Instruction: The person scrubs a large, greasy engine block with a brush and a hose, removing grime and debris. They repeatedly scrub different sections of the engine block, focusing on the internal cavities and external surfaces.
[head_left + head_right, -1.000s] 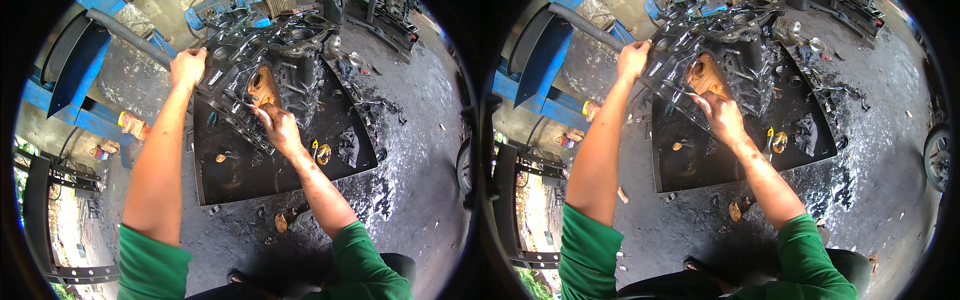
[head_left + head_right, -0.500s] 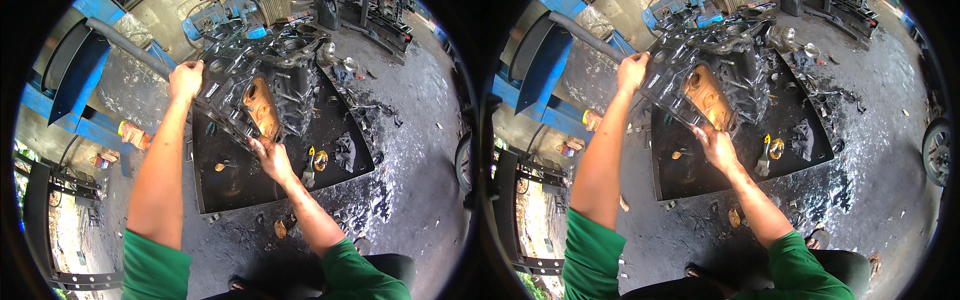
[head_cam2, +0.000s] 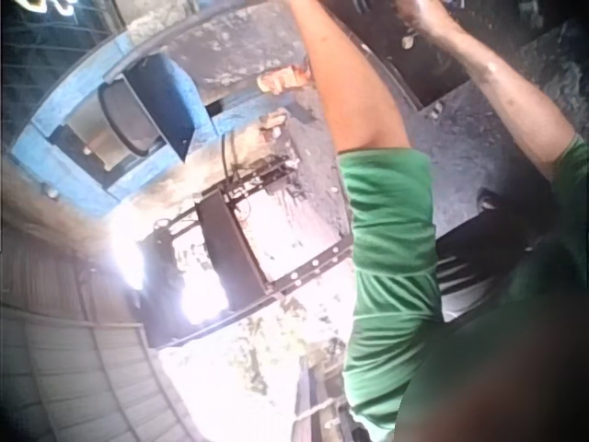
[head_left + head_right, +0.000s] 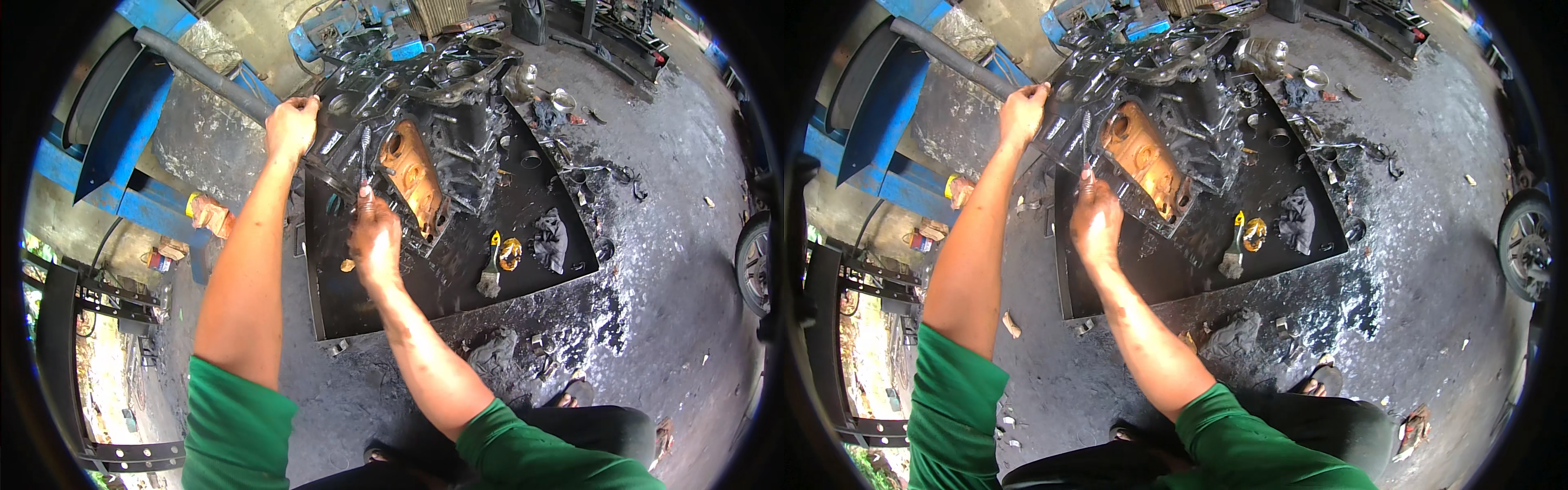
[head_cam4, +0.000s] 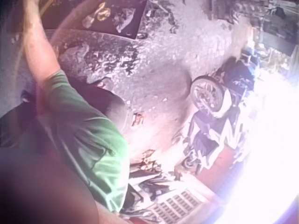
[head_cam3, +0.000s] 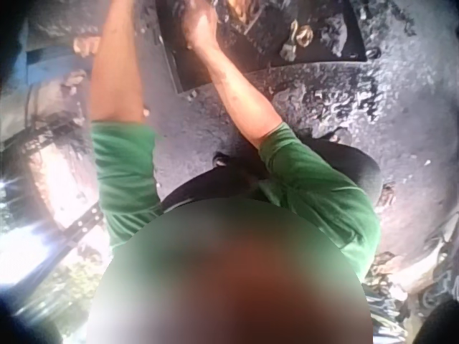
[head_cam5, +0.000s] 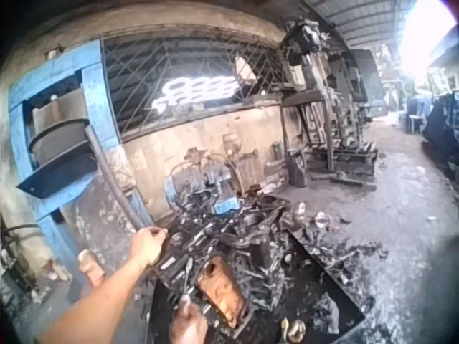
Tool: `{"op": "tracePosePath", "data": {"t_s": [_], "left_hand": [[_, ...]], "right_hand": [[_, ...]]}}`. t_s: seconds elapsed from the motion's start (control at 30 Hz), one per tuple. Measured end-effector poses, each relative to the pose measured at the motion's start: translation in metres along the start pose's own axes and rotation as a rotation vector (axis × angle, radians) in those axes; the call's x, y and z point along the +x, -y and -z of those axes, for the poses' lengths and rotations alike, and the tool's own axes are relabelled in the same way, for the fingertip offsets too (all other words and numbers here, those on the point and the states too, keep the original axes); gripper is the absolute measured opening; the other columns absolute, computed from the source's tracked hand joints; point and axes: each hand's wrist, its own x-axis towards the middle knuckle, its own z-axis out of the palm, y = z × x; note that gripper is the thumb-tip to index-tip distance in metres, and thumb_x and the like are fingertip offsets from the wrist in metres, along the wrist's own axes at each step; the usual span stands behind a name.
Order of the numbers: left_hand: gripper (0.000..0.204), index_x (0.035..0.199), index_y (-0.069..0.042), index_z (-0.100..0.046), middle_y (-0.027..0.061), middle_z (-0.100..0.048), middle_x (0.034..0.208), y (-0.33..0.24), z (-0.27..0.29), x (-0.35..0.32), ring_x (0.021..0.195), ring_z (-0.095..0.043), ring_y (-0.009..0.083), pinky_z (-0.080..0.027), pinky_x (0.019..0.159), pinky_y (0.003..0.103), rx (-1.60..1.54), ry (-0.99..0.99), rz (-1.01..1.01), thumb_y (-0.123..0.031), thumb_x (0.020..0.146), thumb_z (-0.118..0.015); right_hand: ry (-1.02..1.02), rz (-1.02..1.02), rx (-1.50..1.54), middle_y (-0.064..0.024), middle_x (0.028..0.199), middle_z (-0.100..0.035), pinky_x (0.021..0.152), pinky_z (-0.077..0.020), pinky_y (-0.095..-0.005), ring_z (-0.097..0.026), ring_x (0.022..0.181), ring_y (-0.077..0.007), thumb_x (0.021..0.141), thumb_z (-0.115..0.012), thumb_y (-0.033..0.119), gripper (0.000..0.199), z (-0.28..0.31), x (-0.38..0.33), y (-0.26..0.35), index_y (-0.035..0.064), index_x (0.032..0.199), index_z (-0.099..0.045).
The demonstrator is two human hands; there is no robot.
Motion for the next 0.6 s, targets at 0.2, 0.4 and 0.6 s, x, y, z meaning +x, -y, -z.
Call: {"op": "tracePosePath", "data": {"t_s": [0.2,0.4,0.6], "left_hand": [[0.045,0.114,-0.013,-0.070,0.0192,-0.069,0.110,-0.007,0.004,-0.007,0.109,-0.064,0.0364,-0.048,0.096,0.044,0.006,0.024,0.054,-0.048,0.090,-0.057],[0.045,0.115,-0.010,-0.068,0.0217,-0.069,0.108,-0.011,0.009,-0.012,0.108,-0.064,0.0387,-0.048,0.096,0.047,0.028,0.062,0.021,-0.046,0.093,-0.052],[0.049,0.123,-0.004,-0.060,0.0255,-0.067,0.111,-0.015,0.012,-0.009,0.110,-0.063,0.0393,-0.045,0.098,0.050,0.136,0.151,-0.028,-0.042,0.098,-0.042]], "right_hand": [[-0.001,-0.199,-0.257,-0.0125,0.058,-0.054,0.048,-0.0398,-0.0402,-0.050,0.048,-0.0214,0.103,-0.042,0.048,0.060,-0.007,-0.019,-0.009,-0.0020,0.074,-0.055],[-0.232,0.006,-0.328,-0.0176,0.055,-0.054,0.052,-0.0398,-0.0458,-0.052,0.049,-0.0317,0.104,-0.043,0.044,0.057,-0.013,-0.012,0.009,-0.0015,0.071,-0.055],[-0.302,0.210,-0.569,-0.0275,0.067,-0.058,0.059,-0.0445,-0.0491,-0.059,0.062,-0.0445,0.101,-0.049,0.042,0.053,0.000,-0.011,0.029,-0.0045,0.079,-0.060]]}}
